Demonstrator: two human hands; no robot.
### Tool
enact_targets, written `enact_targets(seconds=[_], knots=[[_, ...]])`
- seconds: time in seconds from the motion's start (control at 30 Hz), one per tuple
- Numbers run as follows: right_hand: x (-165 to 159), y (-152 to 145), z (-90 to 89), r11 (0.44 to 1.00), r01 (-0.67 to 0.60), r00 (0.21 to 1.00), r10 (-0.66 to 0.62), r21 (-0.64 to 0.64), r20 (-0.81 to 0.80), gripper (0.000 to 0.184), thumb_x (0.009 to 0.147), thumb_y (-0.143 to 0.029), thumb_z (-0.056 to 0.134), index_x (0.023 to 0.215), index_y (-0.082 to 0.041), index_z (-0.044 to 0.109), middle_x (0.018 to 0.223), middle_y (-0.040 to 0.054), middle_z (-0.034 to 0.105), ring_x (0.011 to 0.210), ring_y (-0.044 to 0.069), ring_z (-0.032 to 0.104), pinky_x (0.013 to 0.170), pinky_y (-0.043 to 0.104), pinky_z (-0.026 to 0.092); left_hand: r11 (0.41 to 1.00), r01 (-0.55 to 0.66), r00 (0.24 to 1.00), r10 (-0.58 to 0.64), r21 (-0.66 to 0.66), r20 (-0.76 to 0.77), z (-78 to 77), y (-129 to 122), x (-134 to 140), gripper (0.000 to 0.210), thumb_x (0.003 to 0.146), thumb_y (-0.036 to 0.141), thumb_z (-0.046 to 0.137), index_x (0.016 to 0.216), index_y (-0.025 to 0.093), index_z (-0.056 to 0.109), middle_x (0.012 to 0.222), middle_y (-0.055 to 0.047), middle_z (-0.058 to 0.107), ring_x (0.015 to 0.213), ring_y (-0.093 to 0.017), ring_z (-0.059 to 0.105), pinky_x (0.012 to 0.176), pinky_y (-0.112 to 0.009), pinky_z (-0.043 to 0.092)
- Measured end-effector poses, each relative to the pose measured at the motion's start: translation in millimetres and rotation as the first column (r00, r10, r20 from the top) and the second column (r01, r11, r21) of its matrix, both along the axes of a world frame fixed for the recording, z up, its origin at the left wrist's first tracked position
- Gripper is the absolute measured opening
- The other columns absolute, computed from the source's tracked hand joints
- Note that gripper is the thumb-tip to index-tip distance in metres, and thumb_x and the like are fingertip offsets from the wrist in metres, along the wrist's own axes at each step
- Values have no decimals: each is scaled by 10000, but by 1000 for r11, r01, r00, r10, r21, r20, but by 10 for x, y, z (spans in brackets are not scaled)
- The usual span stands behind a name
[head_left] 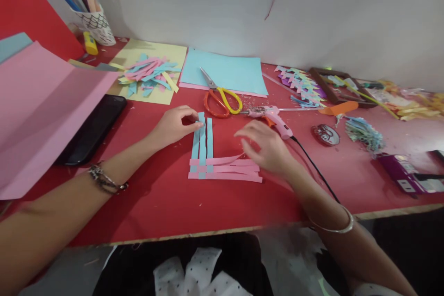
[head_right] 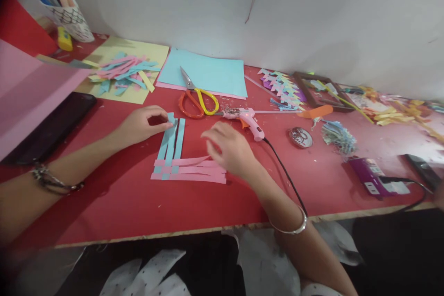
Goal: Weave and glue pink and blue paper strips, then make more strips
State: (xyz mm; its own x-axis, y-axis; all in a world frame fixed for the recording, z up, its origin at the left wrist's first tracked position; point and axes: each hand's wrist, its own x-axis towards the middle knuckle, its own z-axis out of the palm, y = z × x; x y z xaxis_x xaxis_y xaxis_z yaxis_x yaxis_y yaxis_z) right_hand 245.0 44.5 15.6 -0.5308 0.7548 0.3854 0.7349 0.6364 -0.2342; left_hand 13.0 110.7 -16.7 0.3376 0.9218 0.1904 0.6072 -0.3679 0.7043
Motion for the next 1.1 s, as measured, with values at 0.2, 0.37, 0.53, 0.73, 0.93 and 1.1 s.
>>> enact_targets(seconds=[0.2, 0.37, 0.53, 0.73, 0.93, 1.1], knots=[[-305, -37, -5, 943, -316, 921, 331, -102, 207, 320, 855, -164, 338, 993, -175, 626, 817, 60, 595, 695, 134, 510, 597, 244, 373, 999, 13, 1000, -12, -35, 27, 12, 16, 24, 216, 673, 403, 545, 671, 188, 554, 726, -10, 587, 666, -136, 532, 644, -261, 431], [-341, -24, -110, 947, -307, 932, 320, -99, 172, 316, 841, -151, 347, 965, -178, 635, 786, 46, 603, 665, 118, 495, 580, 232, 341, 999, 3, 1000, -3, -37, 4, 17, 21, 36, 176, 690, 353, 545, 666, 179, 556, 717, -9, 572, 655, -129, 535, 634, -257, 422], [-340, -61, -133, 951, -293, 939, 305, -96, 157, 304, 837, -161, 372, 973, -208, 640, 774, 33, 600, 659, 116, 480, 565, 234, 319, 1000, -16, 999, 16, 0, -30, 3, 25, 31, 174, 718, 345, 524, 657, 183, 539, 700, -4, 564, 635, -123, 517, 602, -248, 412], [-368, -82, -105, 953, -288, 934, 302, -98, 189, 315, 844, -176, 367, 1002, -214, 637, 773, 39, 588, 641, 126, 454, 548, 252, 313, 1000, -4, 999, 4, 4, -38, -18, 35, 28, 180, 726, 351, 518, 670, 182, 546, 705, -6, 552, 636, -125, 520, 603, -250, 412], [-383, -95, -111, 958, -270, 936, 285, -97, 208, 329, 850, -195, 357, 1022, -216, 637, 767, 41, 590, 633, 130, 443, 549, 257, 310, 1000, -25, 998, 25, 9, -60, -3, 18, 48, 171, 732, 341, 518, 672, 184, 551, 705, -6, 558, 631, -127, 526, 600, -256, 417], [-387, -90, -122, 956, -279, 930, 294, -96, 223, 327, 849, -203, 361, 1026, -210, 637, 780, 46, 594, 641, 133, 446, 556, 263, 313, 999, -35, 997, 36, 13, -71, 2, 16, 53, 167, 729, 335, 520, 670, 181, 549, 704, -7, 547, 624, -125, 519, 601, -257, 413]])
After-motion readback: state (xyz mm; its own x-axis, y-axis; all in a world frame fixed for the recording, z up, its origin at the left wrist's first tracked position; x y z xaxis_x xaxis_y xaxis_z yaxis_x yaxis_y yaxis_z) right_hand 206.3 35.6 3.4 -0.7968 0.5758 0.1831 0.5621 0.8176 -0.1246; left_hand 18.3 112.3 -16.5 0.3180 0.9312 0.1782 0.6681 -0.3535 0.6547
